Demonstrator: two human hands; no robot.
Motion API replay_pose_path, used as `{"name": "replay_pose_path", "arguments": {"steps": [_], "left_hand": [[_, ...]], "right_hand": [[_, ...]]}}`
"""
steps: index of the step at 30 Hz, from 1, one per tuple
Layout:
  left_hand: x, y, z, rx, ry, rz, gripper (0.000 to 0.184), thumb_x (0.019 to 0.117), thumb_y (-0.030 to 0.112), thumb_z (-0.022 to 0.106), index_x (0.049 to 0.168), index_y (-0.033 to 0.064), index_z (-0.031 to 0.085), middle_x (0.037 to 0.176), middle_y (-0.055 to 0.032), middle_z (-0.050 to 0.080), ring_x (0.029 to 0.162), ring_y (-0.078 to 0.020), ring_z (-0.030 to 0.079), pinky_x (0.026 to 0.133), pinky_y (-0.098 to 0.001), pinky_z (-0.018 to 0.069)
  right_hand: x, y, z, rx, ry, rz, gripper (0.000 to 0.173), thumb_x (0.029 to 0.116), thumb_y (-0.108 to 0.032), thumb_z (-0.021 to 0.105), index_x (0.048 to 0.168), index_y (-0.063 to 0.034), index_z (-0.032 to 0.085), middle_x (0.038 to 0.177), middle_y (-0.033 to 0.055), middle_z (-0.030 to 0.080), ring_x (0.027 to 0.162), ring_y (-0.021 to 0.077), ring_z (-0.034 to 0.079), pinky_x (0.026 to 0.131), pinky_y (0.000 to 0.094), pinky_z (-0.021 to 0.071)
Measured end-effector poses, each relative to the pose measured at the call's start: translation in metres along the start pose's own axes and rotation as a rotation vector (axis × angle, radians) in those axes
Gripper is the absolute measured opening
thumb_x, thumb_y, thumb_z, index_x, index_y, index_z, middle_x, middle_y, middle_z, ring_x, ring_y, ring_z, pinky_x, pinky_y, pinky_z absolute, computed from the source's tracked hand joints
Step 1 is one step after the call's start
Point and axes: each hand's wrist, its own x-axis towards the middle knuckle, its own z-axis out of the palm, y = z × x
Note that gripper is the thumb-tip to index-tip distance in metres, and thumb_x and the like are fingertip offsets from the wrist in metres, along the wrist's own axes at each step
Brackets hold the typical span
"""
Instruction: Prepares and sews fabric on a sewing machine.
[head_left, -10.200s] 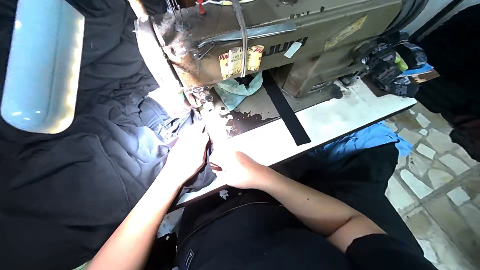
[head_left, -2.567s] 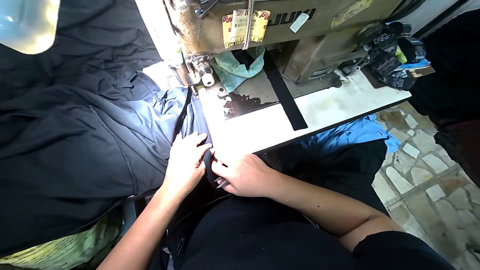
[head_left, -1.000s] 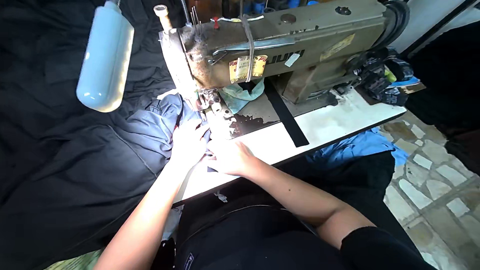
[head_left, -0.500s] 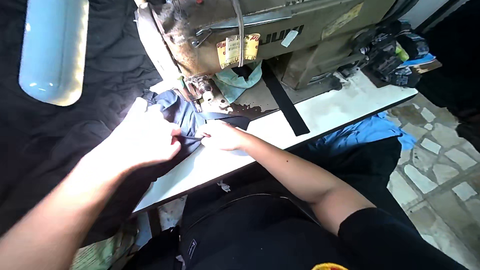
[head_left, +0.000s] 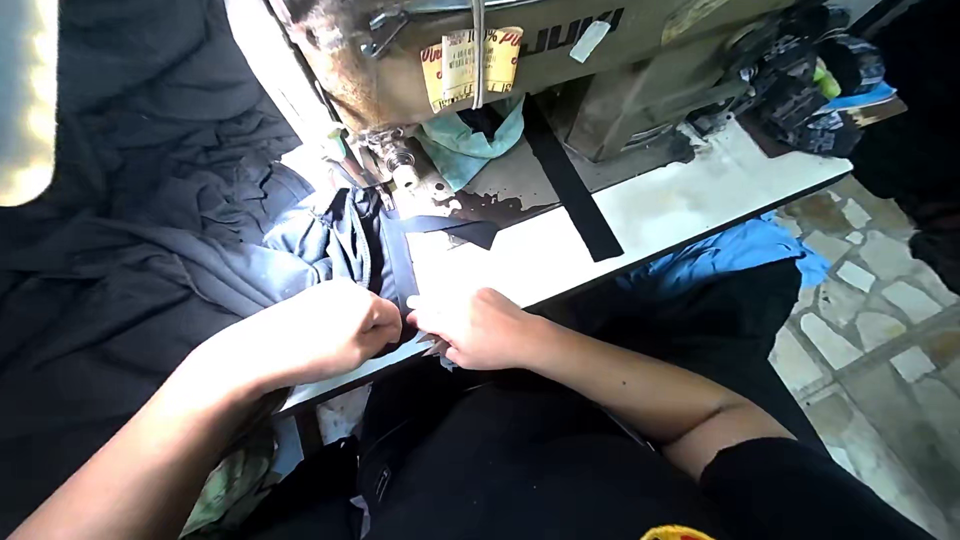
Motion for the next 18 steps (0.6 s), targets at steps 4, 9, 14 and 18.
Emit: {"name": "replay_pose_path", "arguments": {"steps": [4, 9, 14, 18], "left_hand": [[-0.004, -0.003, -0.011, 0.184, 0.142, 0.029, 0.026, 0.0936, 0.02, 0.055, 0.077, 0.0155, 0.075, 0.072, 0.0036, 0.068, 0.068, -0.0125, 0.065, 0.059, -0.0363, 0.0501], [0.005, -0.005, -0.01, 0.526, -0.042, -0.275, 0.03, 0.0989, 0.014, 0.052, 0.077, 0.0093, 0.072, 0.067, -0.0088, 0.066, 0.069, -0.0333, 0.068, 0.054, -0.051, 0.0465], [0.022, -0.014, -0.003, 0.49, 0.12, -0.264, 0.023, 0.1002, 0.013, 0.058, 0.088, 0.0041, 0.076, 0.078, -0.016, 0.071, 0.081, -0.0401, 0.071, 0.064, -0.0572, 0.0514], [0.062, -0.017, 0.008, 0.405, 0.349, -0.053, 0.021, 0.0966, 0.012, 0.058, 0.089, -0.0009, 0.072, 0.085, -0.0202, 0.069, 0.089, -0.0446, 0.068, 0.07, -0.0595, 0.0494]], "right_hand": [[0.006, -0.003, 0.027, -0.11, 0.262, -0.078, 0.01, 0.0909, -0.008, 0.066, 0.093, -0.0049, 0.075, 0.102, 0.0151, 0.072, 0.077, 0.0296, 0.071, 0.054, 0.0437, 0.0551], [0.012, -0.012, 0.036, -0.183, 0.37, -0.05, 0.007, 0.0889, -0.007, 0.068, 0.084, -0.0044, 0.072, 0.086, 0.0125, 0.066, 0.064, 0.0264, 0.066, 0.046, 0.0387, 0.051], [0.01, -0.014, -0.005, -0.047, -0.096, 0.161, 0.016, 0.097, -0.008, 0.059, 0.106, -0.0059, 0.072, 0.138, 0.0202, 0.059, 0.092, 0.0342, 0.07, 0.067, 0.0481, 0.0554], [0.015, -0.017, -0.011, -0.028, -0.212, 0.234, 0.024, 0.1006, -0.012, 0.054, 0.119, -0.0117, 0.07, 0.137, 0.0201, 0.059, 0.09, 0.0367, 0.069, 0.068, 0.0511, 0.0538]]}}
